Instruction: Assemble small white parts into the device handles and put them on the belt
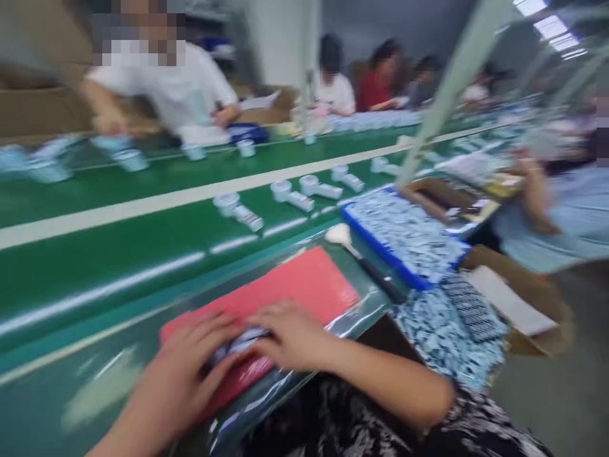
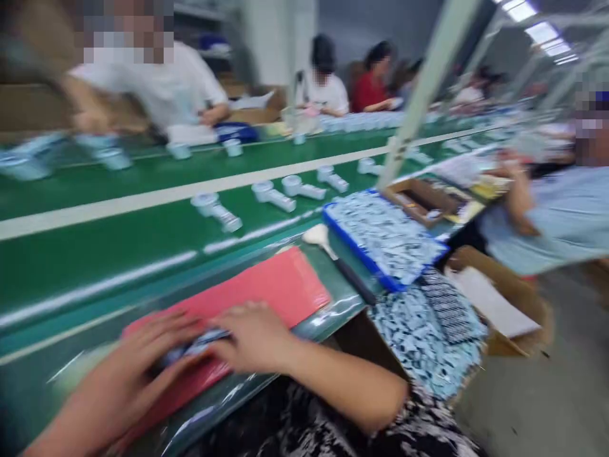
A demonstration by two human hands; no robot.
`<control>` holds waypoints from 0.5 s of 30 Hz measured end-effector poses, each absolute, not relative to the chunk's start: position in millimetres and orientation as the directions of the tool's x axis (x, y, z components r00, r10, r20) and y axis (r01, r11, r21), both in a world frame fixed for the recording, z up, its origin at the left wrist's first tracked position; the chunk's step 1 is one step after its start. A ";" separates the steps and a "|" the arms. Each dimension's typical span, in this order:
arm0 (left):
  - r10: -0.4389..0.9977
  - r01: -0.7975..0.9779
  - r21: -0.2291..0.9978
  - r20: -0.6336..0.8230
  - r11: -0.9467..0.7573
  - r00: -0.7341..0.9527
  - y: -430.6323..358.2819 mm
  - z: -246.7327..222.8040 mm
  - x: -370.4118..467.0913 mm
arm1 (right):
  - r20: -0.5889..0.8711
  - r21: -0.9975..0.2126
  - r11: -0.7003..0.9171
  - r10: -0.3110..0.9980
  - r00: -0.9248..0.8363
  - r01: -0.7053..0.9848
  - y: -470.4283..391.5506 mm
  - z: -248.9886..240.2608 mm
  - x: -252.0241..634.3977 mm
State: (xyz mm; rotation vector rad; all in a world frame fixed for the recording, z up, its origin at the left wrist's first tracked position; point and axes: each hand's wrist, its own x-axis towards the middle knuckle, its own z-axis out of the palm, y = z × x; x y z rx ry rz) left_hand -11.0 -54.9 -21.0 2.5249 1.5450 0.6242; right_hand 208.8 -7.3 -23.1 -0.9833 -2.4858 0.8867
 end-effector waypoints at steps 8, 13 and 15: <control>0.895 0.811 0.379 0.196 -0.445 0.400 -72.5 -11.7 -5.3 | 0.109 -0.679 0.600 0.652 -0.750 0.423 -12.5 -30.7 205.9; 0.877 0.809 0.339 0.221 -0.479 0.427 -73.1 -8.7 -5.6 | 0.102 -0.665 0.606 0.652 -0.751 0.436 -14.0 -31.0 206.1; 0.872 0.808 0.331 0.228 -0.488 0.433 -69.1 -8.0 -6.7 | 0.096 -0.653 0.595 0.678 -0.728 0.468 -12.7 -30.8 202.4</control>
